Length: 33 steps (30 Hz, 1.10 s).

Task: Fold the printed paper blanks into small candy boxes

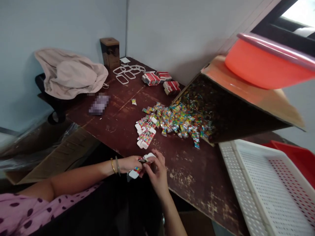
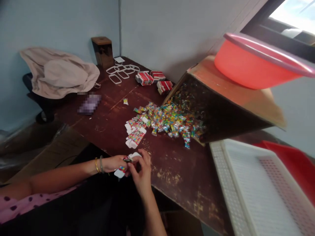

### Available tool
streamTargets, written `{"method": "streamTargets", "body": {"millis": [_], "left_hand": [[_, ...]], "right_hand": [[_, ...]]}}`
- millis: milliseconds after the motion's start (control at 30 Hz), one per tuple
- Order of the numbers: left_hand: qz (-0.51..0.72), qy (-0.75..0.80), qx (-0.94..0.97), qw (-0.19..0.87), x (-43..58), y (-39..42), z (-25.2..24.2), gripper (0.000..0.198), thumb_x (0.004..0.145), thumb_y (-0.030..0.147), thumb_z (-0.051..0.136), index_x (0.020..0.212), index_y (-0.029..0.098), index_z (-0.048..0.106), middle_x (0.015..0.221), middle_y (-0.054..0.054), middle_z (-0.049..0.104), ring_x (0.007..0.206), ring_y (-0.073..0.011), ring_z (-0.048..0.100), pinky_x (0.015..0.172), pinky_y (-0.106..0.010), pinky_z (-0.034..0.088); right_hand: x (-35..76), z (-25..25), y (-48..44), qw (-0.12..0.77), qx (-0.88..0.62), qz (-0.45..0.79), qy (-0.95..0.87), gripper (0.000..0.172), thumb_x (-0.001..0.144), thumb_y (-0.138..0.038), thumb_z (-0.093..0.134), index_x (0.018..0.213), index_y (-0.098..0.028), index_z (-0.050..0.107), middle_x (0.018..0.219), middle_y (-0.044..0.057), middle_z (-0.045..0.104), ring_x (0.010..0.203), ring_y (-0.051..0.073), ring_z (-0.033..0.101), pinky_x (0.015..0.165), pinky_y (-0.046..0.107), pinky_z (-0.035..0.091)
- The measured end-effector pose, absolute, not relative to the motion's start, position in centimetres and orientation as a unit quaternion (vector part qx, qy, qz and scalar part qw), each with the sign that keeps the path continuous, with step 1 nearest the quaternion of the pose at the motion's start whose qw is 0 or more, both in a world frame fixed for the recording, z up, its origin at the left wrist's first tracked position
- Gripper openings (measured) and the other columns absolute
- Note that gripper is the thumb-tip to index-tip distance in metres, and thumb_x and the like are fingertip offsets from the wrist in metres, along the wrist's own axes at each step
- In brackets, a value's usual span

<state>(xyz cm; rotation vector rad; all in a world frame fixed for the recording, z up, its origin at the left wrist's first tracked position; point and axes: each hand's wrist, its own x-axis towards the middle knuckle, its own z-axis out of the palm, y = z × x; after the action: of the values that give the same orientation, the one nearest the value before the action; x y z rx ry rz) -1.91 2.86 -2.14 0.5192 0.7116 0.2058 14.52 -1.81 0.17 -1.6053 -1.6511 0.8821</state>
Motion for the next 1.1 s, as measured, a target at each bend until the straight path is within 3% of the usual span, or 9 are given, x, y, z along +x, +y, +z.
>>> {"method": "streamTargets", "body": {"millis": [100,233,333,400,533,667,867,967,1100], "left_hand": [[0.081,0.317,0.271,0.905,-2.0,2.4,-1.0,0.014,0.058,0.02,0.074,0.066,0.014,0.064,0.055,0.001,0.064,0.052,-0.0105,0.056,0.054,-0.022,0.042],[0.02,0.245,0.342,0.907,-2.3,1.8,0.2,0.027,0.059,0.029,0.081,0.075,0.013,0.067,0.07,-0.004,0.07,0.061,-0.0156,0.063,0.06,-0.027,0.048],[0.067,0.334,0.433,0.834,-2.2,1.2,0.0,0.034,0.065,0.043,0.079,0.066,0.015,0.059,0.056,0.002,0.059,0.05,-0.0123,0.055,0.049,-0.023,0.041],[0.122,0.4,0.487,0.767,-2.1,0.7,-0.3,0.035,0.072,0.045,0.073,0.065,0.015,0.055,0.055,0.005,0.054,0.051,-0.0099,0.05,0.048,-0.021,0.035],[0.225,0.443,0.505,0.706,-2.2,-0.4,-0.3,0.034,0.076,0.033,0.072,0.098,0.018,0.05,0.064,0.009,0.051,0.058,-0.0095,0.05,0.055,-0.02,0.038],[0.233,0.4,0.549,0.696,-3.1,-1.3,0.6,0.037,0.08,0.029,0.069,0.11,0.02,0.048,0.068,0.009,0.048,0.06,-0.0088,0.049,0.059,-0.02,0.04],[0.12,0.318,0.635,0.693,-5.4,-3.3,0.8,0.022,0.083,0.028,0.062,0.103,0.018,0.06,0.067,0.006,0.054,0.058,-0.009,0.05,0.057,-0.02,0.038],[0.096,0.334,0.632,0.693,-6.2,-4.1,1.0,0.018,0.085,0.031,0.057,0.093,0.017,0.064,0.068,0.004,0.058,0.059,-0.0096,0.051,0.058,-0.021,0.037],[0.115,0.432,0.545,0.71,-6.2,-3.9,2.2,0.015,0.078,0.03,0.061,0.072,0.016,0.058,0.065,0.004,0.055,0.059,-0.0098,0.049,0.056,-0.021,0.037]], "right_hand": [[15.2,1.5,-1.6,0.303,-0.579,0.505,-0.564,0.019,0.08,-0.038,0.07,0.072,-0.021,0.069,0.123,0.011,0.061,0.128,0.029,0.045,0.105,0.043,0.035],[16.7,3.3,-1.4,0.27,-0.445,0.663,-0.538,0.025,0.08,-0.041,0.071,0.069,-0.019,0.067,0.105,0.007,0.066,0.114,0.024,0.056,0.099,0.036,0.04],[16.7,3.4,-2.4,0.313,-0.469,0.636,-0.527,0.022,0.084,-0.04,0.067,0.074,-0.02,0.065,0.089,0.003,0.065,0.091,0.019,0.06,0.089,0.032,0.045],[16.2,2.9,-3.6,0.359,-0.537,0.579,-0.497,0.016,0.087,-0.037,0.064,0.086,-0.021,0.064,0.089,0.002,0.065,0.089,0.018,0.06,0.085,0.03,0.045],[14.8,1.7,-6.3,0.429,-0.608,0.553,-0.374,0.026,0.084,-0.035,0.068,0.103,-0.024,0.053,0.087,-0.001,0.064,0.079,0.014,0.06,0.071,0.024,0.047],[14.2,1.3,-8.4,0.493,-0.56,0.641,-0.183,0.029,0.083,-0.047,0.067,0.09,-0.022,0.054,0.068,-0.005,0.054,0.056,0.008,0.048,0.05,0.018,0.042],[12.9,0.4,-10.8,0.386,-0.456,0.802,0.012,0.039,0.064,-0.032,0.086,0.092,-0.017,0.063,0.068,-0.005,0.056,0.05,0.003,0.045,0.047,0.012,0.04],[11.3,-0.1,-11.3,0.341,-0.46,0.82,-0.03,0.039,0.058,-0.03,0.088,0.086,-0.016,0.064,0.065,-0.004,0.058,0.047,0.004,0.046,0.042,0.013,0.04],[9.7,0.4,-10.9,0.365,-0.513,0.765,-0.137,0.039,0.063,-0.039,0.085,0.09,-0.018,0.068,0.07,-0.003,0.061,0.054,0.009,0.051,0.045,0.018,0.044]]}}
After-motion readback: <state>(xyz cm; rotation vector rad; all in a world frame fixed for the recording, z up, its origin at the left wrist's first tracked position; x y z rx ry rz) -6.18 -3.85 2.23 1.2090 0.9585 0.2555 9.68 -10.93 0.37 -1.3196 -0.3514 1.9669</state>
